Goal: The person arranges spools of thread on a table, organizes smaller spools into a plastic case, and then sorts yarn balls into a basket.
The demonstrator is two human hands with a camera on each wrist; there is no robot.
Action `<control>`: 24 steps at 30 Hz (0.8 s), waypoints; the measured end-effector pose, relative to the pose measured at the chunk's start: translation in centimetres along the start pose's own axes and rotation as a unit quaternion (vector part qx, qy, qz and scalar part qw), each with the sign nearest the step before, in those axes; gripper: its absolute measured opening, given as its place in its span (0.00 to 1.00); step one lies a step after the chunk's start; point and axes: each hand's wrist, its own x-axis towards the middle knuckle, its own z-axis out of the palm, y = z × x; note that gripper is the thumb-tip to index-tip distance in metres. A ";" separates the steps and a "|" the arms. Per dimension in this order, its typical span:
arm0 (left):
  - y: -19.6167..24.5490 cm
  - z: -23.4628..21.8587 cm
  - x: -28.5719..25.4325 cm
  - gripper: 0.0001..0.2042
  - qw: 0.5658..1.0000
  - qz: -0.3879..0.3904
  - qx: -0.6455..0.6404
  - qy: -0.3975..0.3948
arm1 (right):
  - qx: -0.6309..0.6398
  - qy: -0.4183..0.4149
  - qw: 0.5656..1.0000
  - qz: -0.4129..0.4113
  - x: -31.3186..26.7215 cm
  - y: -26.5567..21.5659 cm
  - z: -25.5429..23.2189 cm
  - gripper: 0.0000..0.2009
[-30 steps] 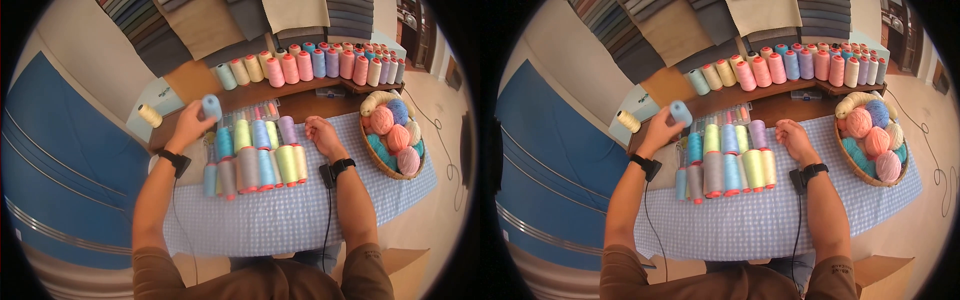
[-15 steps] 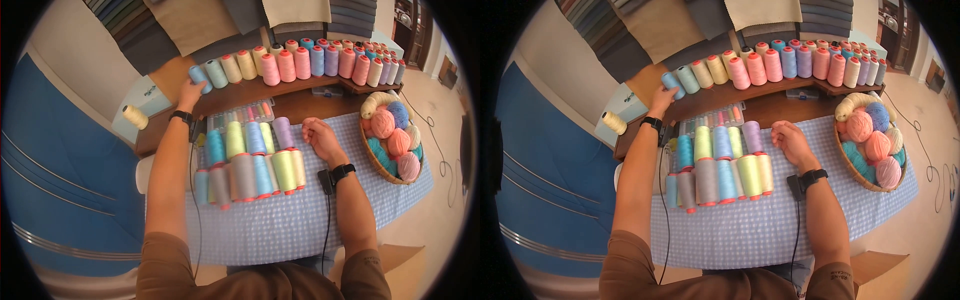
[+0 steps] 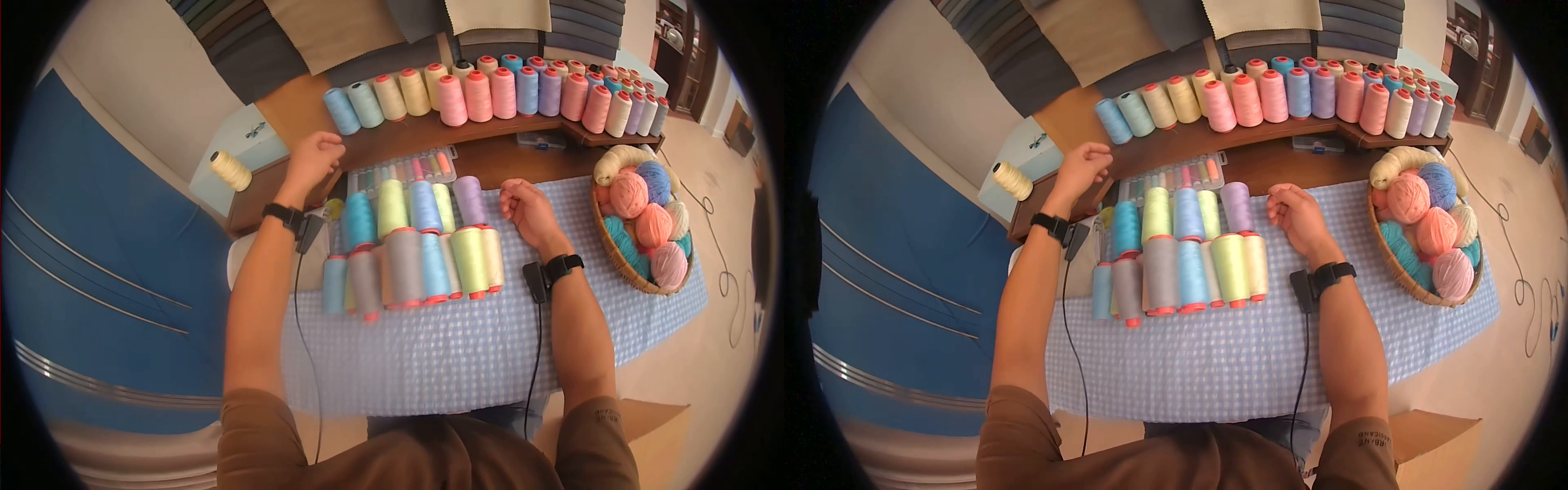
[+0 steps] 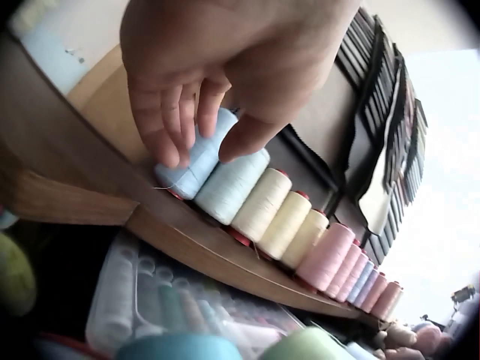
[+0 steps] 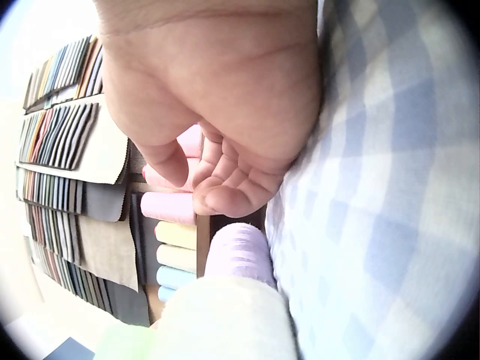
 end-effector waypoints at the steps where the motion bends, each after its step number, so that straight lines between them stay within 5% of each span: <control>1: 1.3 0.0 -2.1 0.15 0.999 -0.006 0.043 -0.019 | 0.000 -0.002 1.000 -0.002 0.1 0.1 -0.2 0.04; 3: 3.6 0.4 -6.3 0.12 0.990 -0.019 0.128 -0.058 | 0.003 -0.007 1.000 -0.004 0.2 0.2 -0.3 0.04; 8: 6.3 1.1 -13.3 0.15 0.963 0.169 0.166 -0.127 | 0.008 -0.006 1.000 -0.005 -0.2 0.0 -0.1 0.05; 13: 9.6 4.3 -19.0 0.27 0.843 0.395 0.326 -0.167 | 0.006 -0.014 1.000 -0.004 0.1 0.3 -0.6 0.06; 16: 9.9 5.5 -20.3 0.31 0.793 0.422 0.382 -0.216 | 0.007 -0.014 1.000 -0.002 0.2 0.3 -0.6 0.06; 19: 9.8 5.4 -19.4 0.30 0.799 0.405 0.380 -0.230 | 0.007 -0.010 1.000 -0.001 0.0 0.2 -0.6 0.06; 24: 11.1 4.9 -15.7 0.22 0.914 0.309 0.228 -0.131 | 0.005 -0.003 1.000 -0.001 0.0 0.3 -0.4 0.06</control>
